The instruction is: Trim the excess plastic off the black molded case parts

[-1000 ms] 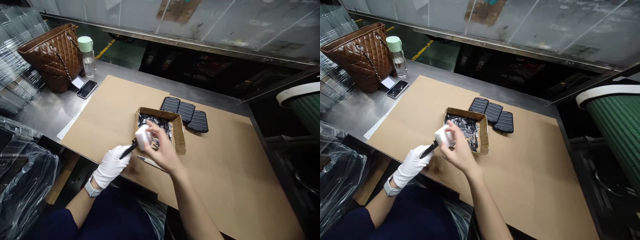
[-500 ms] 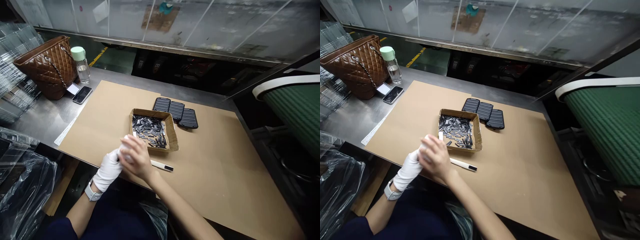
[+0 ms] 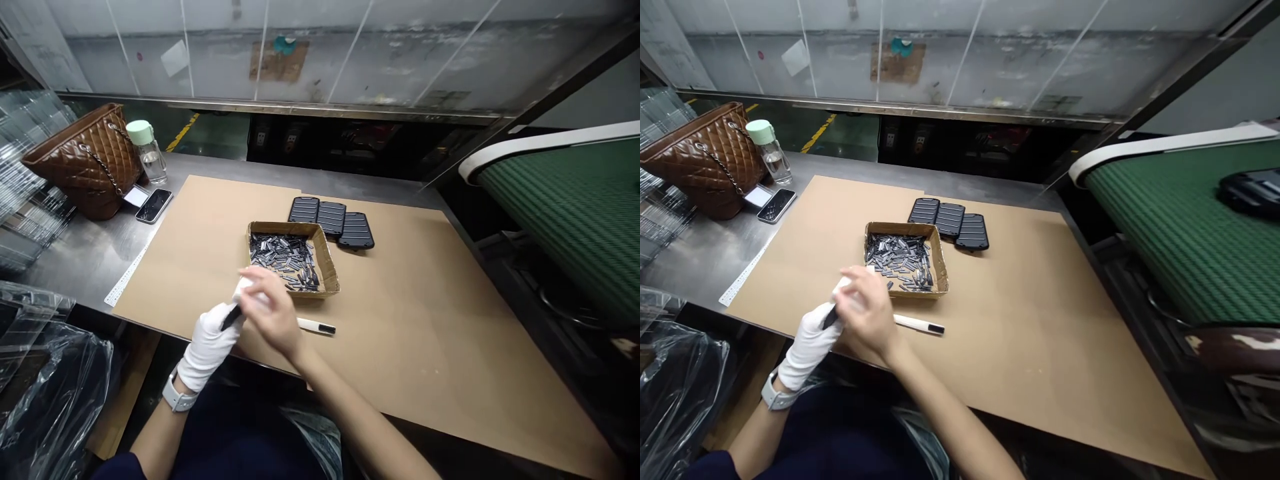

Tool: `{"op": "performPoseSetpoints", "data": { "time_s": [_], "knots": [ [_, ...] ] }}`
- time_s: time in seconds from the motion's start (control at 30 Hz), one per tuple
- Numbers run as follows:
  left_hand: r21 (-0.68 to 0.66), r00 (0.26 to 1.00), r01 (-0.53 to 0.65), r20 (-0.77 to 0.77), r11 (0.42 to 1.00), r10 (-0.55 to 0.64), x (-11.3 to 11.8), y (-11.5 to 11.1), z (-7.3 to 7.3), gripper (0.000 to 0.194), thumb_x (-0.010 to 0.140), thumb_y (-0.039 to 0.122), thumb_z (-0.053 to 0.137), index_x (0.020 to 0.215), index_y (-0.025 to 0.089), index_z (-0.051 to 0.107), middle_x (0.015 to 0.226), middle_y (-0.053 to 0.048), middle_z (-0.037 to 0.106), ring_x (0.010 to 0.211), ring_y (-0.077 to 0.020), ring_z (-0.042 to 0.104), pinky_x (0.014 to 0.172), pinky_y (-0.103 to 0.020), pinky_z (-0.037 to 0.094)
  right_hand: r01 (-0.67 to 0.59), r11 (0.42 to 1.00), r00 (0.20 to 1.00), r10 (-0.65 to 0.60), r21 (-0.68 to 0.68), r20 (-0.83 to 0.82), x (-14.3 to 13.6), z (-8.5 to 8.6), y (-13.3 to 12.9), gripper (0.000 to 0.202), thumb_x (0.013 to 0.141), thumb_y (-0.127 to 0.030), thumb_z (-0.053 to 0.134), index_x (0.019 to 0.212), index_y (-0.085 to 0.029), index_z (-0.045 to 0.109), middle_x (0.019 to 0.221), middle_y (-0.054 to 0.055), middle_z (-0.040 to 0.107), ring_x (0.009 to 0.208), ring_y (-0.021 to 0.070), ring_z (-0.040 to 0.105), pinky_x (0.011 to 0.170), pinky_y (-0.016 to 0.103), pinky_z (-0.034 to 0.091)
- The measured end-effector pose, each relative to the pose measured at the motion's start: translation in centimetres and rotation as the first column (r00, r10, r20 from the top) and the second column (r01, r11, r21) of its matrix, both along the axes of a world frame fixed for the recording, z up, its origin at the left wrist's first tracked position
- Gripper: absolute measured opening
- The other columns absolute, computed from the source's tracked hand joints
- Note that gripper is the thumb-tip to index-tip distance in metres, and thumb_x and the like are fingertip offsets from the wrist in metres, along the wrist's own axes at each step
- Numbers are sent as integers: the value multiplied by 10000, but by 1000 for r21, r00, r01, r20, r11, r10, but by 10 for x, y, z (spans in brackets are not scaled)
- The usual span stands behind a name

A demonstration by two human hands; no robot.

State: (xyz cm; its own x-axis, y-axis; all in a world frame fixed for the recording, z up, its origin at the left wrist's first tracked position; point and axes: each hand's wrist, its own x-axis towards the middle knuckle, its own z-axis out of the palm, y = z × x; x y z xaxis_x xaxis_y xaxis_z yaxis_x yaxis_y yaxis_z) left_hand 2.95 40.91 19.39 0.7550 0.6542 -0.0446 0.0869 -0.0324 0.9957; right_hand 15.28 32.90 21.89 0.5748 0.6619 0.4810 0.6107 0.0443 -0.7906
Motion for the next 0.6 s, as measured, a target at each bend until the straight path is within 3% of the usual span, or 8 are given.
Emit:
{"op": "performPoseSetpoints", "data": {
  "time_s": [0.07,0.13,0.2,0.27,0.37,0.43,0.5,0.6],
  "knots": [
    [-40,1000,19,6,999,-19,-3,-3,4,175,752,339,710,814,175,711,782,-22,703,750,-184,644,766,-295,515,51,998,960,-63,-47,-274,17,-5,-2,171,825,-373,569,768,-212,581,1023,89,694,983,226,635,890,438,492],
    [-231,999,5,47,973,6,-3,-6,10,296,750,384,712,950,166,710,915,-42,727,883,-220,668,855,-331,524,99,992,905,-121,-75,-408,27,-9,-6,226,841,-424,534,856,-202,577,1036,106,678,966,219,640,863,419,507],
    [-507,988,-62,90,859,125,4,-7,18,397,783,444,668,1061,160,684,997,-64,729,943,-233,676,894,-371,529,148,988,903,-151,-37,-403,24,-13,-12,250,875,-421,491,983,-205,559,1141,126,636,1073,228,605,902,424,493],
    [-738,957,-107,106,666,271,15,-6,27,413,860,473,559,1114,163,662,1037,-75,726,962,-219,681,909,-374,527,171,984,942,-151,41,-301,8,-16,-19,242,898,-371,476,1085,-225,522,1266,128,562,1211,241,524,964,446,458],
    [-910,935,18,161,413,315,30,-5,37,409,955,409,397,1165,150,633,1101,-84,711,1033,-175,658,946,-302,499,210,964,978,-205,161,-43,-20,-26,-25,259,880,-246,495,1138,-260,483,1326,110,482,1281,259,448,1007,493,420],
    [-940,943,125,212,319,255,35,-7,38,433,976,385,345,1210,124,601,1112,-101,705,1039,-152,650,920,-248,499,236,947,955,-268,217,129,-32,-34,-24,301,841,-187,524,1126,-274,482,1300,100,468,1259,264,447,994,494,425],
    [-955,962,162,209,247,177,36,-12,37,462,973,411,347,1230,105,579,1068,-113,715,972,-141,668,855,-214,519,212,944,914,-283,252,290,-35,-41,-21,327,798,-158,564,1094,-282,496,1244,85,490,1199,258,471,946,456,455],
    [-956,964,163,207,243,165,36,-19,34,499,983,414,298,1293,92,520,1065,-121,709,955,-141,673,870,-219,515,208,941,886,-297,266,355,-30,-43,-18,332,784,-154,584,1079,-279,498,1211,83,501,1151,254,489,911,436,465]
  ]
}}
